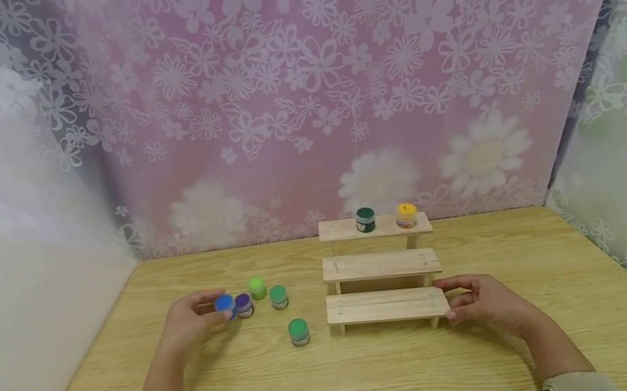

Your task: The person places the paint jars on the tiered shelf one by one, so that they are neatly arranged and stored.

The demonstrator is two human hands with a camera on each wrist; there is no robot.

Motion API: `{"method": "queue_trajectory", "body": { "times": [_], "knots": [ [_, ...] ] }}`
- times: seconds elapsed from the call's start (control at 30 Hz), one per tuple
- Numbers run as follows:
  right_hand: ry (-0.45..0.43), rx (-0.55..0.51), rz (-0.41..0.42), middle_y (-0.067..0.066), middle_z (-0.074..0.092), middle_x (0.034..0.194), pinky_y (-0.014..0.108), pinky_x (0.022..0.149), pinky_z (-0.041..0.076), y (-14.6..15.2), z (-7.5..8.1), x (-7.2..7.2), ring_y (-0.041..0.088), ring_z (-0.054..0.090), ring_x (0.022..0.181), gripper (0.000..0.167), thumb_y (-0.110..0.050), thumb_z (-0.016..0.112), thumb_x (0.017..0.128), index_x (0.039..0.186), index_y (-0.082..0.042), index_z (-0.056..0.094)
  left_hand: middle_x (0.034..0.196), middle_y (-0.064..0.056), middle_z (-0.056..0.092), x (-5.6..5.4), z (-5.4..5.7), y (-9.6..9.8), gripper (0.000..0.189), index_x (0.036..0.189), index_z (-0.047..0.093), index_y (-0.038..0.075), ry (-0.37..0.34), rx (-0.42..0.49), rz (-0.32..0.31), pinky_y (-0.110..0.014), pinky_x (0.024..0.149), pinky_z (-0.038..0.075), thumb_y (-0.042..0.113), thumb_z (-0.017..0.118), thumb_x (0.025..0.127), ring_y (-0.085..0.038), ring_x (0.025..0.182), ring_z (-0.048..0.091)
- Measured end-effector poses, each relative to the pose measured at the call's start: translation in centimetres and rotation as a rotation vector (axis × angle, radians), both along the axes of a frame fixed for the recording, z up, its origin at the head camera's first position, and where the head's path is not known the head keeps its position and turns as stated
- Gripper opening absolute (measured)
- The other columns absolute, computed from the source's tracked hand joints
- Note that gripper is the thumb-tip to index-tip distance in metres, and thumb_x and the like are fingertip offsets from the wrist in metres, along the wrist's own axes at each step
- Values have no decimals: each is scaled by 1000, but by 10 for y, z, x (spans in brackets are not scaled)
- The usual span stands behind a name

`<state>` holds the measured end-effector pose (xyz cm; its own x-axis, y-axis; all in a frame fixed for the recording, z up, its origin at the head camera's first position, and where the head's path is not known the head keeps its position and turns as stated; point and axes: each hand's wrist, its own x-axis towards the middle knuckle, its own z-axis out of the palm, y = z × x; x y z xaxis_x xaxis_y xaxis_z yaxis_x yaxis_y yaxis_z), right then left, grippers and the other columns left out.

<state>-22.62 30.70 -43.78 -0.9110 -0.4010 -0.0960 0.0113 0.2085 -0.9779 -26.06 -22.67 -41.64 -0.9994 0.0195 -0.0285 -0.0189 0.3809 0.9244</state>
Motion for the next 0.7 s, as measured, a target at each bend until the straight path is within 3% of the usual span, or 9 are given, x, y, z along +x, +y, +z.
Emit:
{"method": "queue_trajectory", "body": {
  "times": [0.5,0.7],
  "knots": [
    [1,11,-24,14,66,98,34,79,56,1,-1,1,21,67,87,71,-9,76,85,141,13,38,127,-15,60,3,8,13,52,131,59,0,37,42,-33,-41,93,51,12,78,84,-33,117,55],
    [9,25,-14,15,68,96,33,80,56,0,1,0,23,67,89,71,-10,76,86,142,13,38,122,-15,63,6,10,21,50,129,61,-1,94,60,-81,-43,93,51,10,79,83,-34,114,56]
  ]
}}
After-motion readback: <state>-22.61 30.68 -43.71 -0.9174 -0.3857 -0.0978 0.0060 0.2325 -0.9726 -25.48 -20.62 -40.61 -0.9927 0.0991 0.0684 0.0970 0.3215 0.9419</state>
